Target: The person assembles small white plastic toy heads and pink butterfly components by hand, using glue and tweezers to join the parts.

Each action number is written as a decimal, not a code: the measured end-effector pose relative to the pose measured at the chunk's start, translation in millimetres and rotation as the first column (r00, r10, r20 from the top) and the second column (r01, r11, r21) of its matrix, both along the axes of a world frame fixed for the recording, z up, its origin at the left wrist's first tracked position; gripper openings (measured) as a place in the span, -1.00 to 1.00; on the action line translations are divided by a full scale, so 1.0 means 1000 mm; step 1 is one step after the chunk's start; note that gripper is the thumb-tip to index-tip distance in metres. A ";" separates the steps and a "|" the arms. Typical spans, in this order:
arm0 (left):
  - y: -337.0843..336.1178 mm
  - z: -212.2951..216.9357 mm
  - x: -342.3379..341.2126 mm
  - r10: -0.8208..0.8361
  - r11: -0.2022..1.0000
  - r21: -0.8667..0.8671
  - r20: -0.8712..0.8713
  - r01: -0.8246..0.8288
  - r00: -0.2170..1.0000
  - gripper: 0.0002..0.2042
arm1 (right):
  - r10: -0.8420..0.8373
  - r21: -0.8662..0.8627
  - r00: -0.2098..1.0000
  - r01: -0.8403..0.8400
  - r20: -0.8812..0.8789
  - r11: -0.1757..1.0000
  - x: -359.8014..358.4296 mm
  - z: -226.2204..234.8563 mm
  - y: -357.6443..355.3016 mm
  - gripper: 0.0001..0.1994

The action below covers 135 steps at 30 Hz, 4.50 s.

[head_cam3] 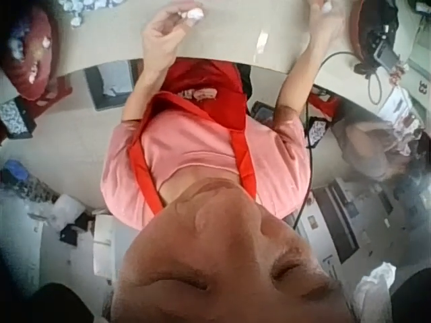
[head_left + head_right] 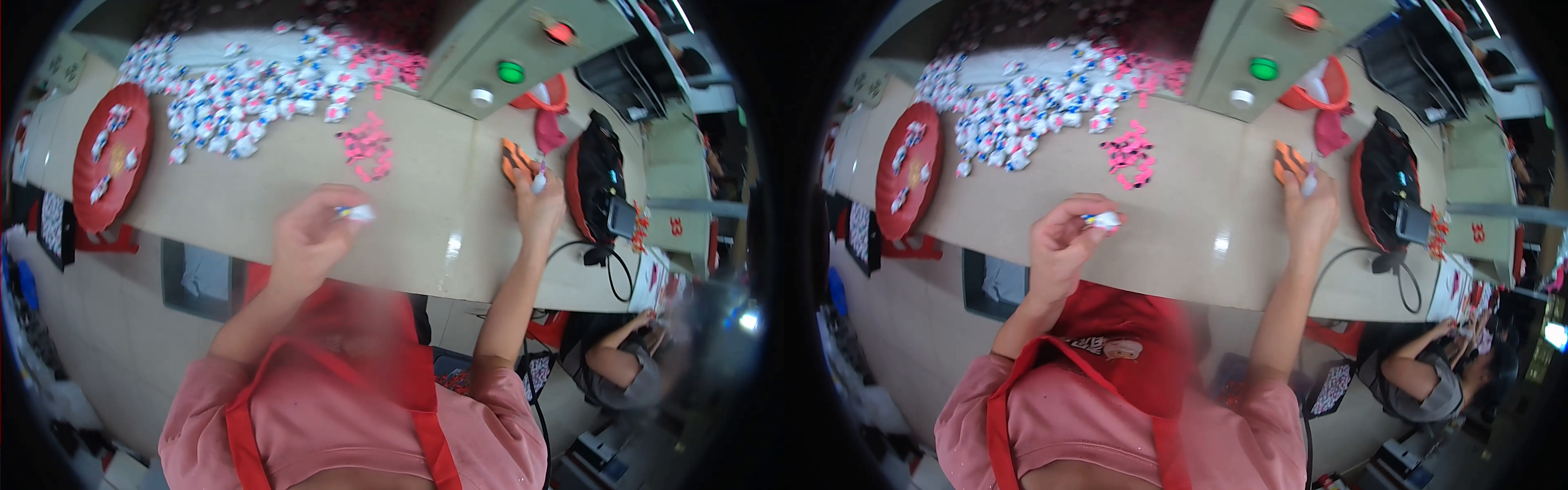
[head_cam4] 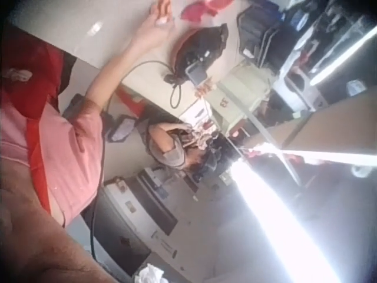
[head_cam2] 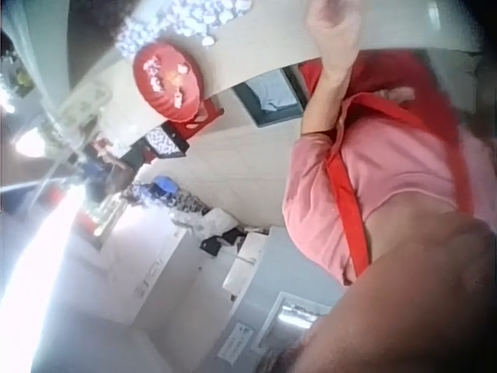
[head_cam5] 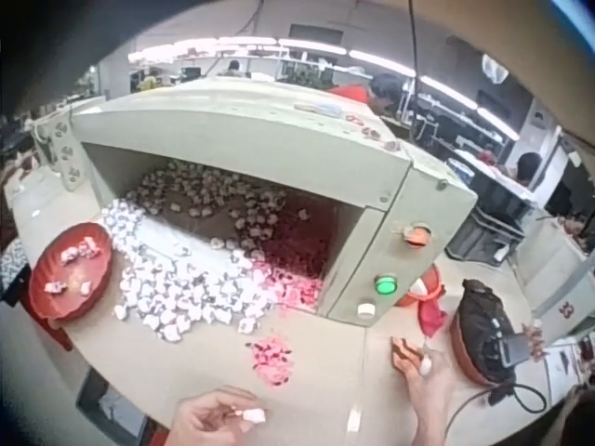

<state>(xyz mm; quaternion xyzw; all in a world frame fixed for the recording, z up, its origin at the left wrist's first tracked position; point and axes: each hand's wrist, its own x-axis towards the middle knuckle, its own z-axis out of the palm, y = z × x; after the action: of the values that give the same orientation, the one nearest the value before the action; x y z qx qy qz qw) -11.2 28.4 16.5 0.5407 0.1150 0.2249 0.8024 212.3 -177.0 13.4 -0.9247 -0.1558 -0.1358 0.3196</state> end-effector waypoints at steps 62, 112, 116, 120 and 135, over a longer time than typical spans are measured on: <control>0.009 0.000 0.013 -0.046 0.665 -0.743 0.059 0.075 0.997 -0.71 | 0.660 0.697 0.566 -0.195 -0.495 0.690 -0.126 0.034 0.112 -0.68; 0.011 0.006 0.000 0.047 0.923 -0.385 0.138 0.010 0.989 -0.62 | 0.546 0.618 0.834 -0.386 -0.084 0.685 -0.152 0.061 0.073 -0.66; 0.011 0.005 0.001 0.066 0.927 -0.374 0.169 0.002 0.983 -0.63 | 0.545 0.613 0.833 -0.382 -0.096 0.692 -0.152 0.062 0.073 -0.67; 0.009 0.006 0.002 0.089 0.929 -0.370 0.193 -0.011 0.977 -0.63 | 0.554 0.606 0.827 -0.395 -0.091 0.690 -0.152 0.062 0.074 -0.69; 0.011 0.004 0.001 0.064 0.944 -0.329 0.206 0.007 0.976 -0.62 | 0.581 0.566 0.810 -0.444 -0.079 0.695 -0.151 0.064 0.073 -0.74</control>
<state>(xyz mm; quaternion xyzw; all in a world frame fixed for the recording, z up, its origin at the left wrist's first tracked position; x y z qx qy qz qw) -10.5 38.9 20.3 0.3708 0.0715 0.2713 0.8853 61.6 -104.2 77.5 -0.7299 -0.3248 0.0409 0.6000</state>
